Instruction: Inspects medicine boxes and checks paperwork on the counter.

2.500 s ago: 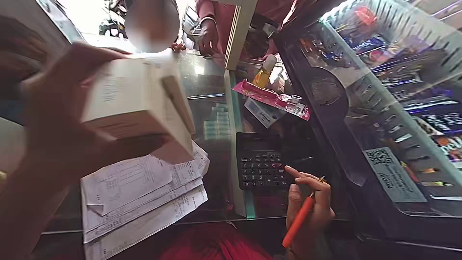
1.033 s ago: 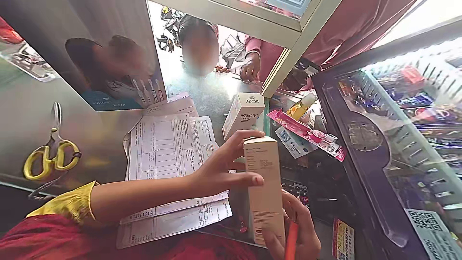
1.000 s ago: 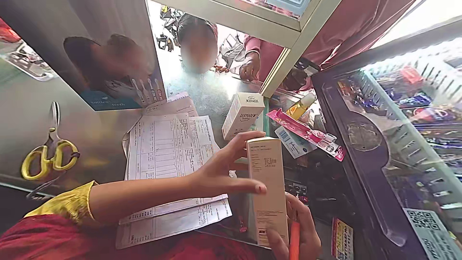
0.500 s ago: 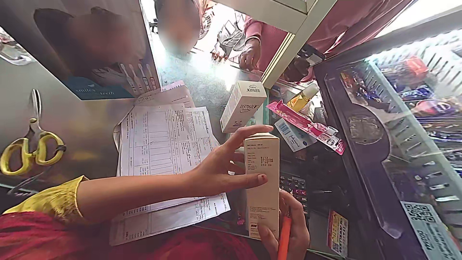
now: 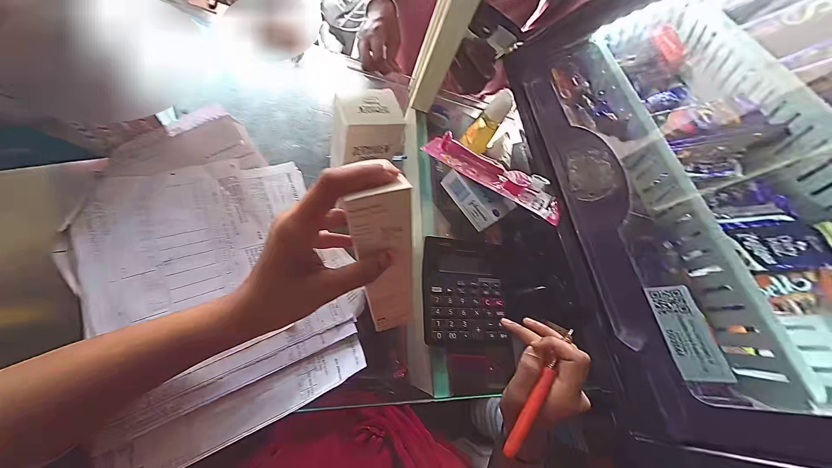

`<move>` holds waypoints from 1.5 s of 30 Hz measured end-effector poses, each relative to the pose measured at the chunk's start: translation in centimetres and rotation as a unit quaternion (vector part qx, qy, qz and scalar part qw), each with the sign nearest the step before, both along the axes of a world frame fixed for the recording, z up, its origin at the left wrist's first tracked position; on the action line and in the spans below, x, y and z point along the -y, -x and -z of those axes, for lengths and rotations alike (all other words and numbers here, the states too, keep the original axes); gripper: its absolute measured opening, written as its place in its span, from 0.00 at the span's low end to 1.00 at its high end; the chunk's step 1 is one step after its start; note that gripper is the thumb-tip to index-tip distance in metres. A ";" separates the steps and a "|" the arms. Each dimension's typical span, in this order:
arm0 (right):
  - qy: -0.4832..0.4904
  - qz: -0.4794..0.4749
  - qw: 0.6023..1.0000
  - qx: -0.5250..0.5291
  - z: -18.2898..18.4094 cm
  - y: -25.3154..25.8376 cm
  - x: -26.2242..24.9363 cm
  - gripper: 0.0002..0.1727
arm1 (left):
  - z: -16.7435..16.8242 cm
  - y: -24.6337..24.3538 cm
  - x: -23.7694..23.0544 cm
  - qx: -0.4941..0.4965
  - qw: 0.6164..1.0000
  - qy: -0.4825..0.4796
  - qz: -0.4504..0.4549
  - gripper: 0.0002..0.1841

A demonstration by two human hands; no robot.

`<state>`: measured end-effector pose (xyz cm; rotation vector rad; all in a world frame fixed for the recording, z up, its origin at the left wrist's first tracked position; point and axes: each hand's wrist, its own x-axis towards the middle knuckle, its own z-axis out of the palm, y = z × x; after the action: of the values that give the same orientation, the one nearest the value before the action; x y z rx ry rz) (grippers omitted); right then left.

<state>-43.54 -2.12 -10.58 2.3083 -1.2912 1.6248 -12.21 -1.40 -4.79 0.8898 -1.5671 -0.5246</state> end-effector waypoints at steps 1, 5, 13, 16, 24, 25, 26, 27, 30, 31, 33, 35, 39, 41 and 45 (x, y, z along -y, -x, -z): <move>-0.007 0.000 1.000 -0.010 0.1 0.3 -0.1 0.11 | 0.0 -0.1 0.1 -0.003 1.000 -0.007 -0.004 0.32; 0.007 -0.005 0.999 -0.033 0.3 0.4 -0.6 0.12 | 0.1 -0.2 0.2 0.014 1.000 -0.007 -0.021 0.32; -0.043 0.000 0.986 -0.160 -1.0 -0.6 -1.1 0.15 | 0.2 0.0 0.2 0.029 0.999 0.016 -0.009 0.32; -0.034 -0.047 0.992 -0.116 -1.1 -1.3 -0.9 0.11 | 0.2 0.0 0.1 0.039 0.999 0.017 -0.011 0.31; -0.010 -0.074 0.993 -0.096 -0.7 -2.8 -1.2 0.10 | 0.3 0.0 -0.2 0.051 0.998 0.023 -0.014 0.32; -0.013 -0.070 0.992 -0.109 -0.6 -2.9 -1.1 0.11 | 0.2 -0.1 -0.2 0.047 0.999 0.019 -0.015 0.32; -0.018 -0.067 0.990 -0.121 -0.5 -3.1 -1.0 0.12 | 0.2 -0.1 -0.1 0.045 0.999 0.017 -0.014 0.32; -0.026 -0.066 0.989 -0.132 -0.4 -3.2 -0.9 0.13 | 0.2 -0.1 -0.1 0.042 0.999 0.018 -0.013 0.32; -0.045 -0.057 0.987 -0.142 -0.8 -3.4 -0.8 0.14 | 0.3 -0.1 0.0 0.037 0.999 0.022 -0.010 0.32; -0.050 -0.054 0.987 -0.142 -0.8 -3.6 -0.7 0.15 | 0.3 -0.1 0.0 0.037 0.999 0.021 -0.009 0.32; -0.059 -0.052 0.985 -0.153 -0.9 -3.7 -0.4 0.15 | 0.4 -0.1 0.0 0.029 0.999 0.025 -0.006 0.32; -0.056 -0.058 0.985 -0.149 -1.0 -3.6 -0.4 0.15 | 0.4 -0.1 -0.1 0.024 0.999 0.024 0.001 0.33; -0.021 -0.086 0.989 -0.120 -1.0 -3.5 -1.6 0.12 | 0.3 -0.1 0.0 0.034 0.999 0.022 -0.007 0.32; -0.036 -0.106 0.985 -0.133 -0.5 -3.7 -2.5 0.13 | 0.4 -0.1 0.0 0.034 0.999 0.022 -0.008 0.32; -0.052 -0.092 0.990 -0.095 -1.3 -2.8 -2.7 0.13 | 0.3 0.0 -0.1 0.036 0.999 0.023 -0.006 0.32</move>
<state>-40.77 0.59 -9.31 2.6409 -1.1803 1.3667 -12.19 -1.32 -5.11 0.8925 -1.6315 -0.4505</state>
